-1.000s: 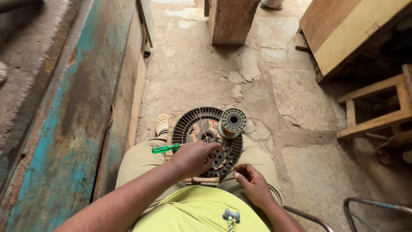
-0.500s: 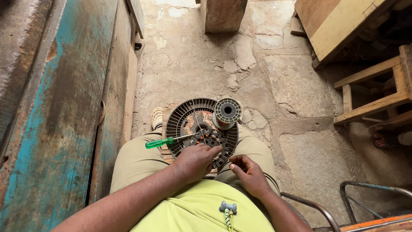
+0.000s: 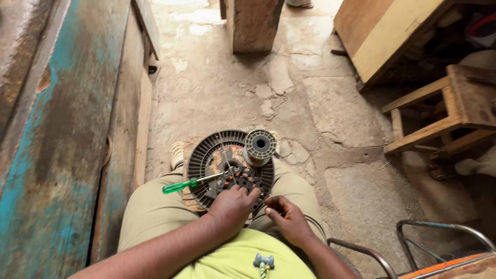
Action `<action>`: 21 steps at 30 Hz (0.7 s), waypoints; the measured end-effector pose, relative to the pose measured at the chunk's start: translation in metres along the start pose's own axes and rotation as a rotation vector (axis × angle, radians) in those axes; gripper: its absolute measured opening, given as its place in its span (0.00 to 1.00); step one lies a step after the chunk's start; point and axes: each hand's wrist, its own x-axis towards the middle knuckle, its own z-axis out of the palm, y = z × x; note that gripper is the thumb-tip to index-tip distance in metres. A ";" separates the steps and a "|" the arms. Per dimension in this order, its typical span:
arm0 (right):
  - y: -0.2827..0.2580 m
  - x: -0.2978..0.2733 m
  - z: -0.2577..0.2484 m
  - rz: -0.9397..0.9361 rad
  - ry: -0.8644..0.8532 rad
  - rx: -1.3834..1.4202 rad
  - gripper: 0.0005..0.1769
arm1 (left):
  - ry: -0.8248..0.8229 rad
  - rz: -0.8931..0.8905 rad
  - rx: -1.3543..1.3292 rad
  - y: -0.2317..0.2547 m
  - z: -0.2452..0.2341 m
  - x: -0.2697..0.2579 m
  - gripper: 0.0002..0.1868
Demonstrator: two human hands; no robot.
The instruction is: The person is repairing an electric motor stator by winding copper wire into the slots. They use a green screwdriver to adjust the wire placement and ensure it is properly seated within the stator assembly.
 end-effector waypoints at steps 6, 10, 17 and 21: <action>-0.006 -0.002 0.000 -0.041 0.006 -0.020 0.16 | -0.074 -0.074 0.005 0.007 0.000 0.015 0.23; -0.008 -0.003 0.000 -0.037 -0.001 -0.043 0.16 | -0.116 -0.108 0.000 0.008 0.001 0.019 0.24; -0.017 -0.007 0.001 -0.047 0.002 -0.082 0.16 | -0.152 -0.137 -0.011 0.007 0.004 0.025 0.25; -0.022 -0.009 0.000 -0.017 0.010 -0.113 0.16 | -0.127 -0.121 -0.066 0.000 0.008 0.023 0.27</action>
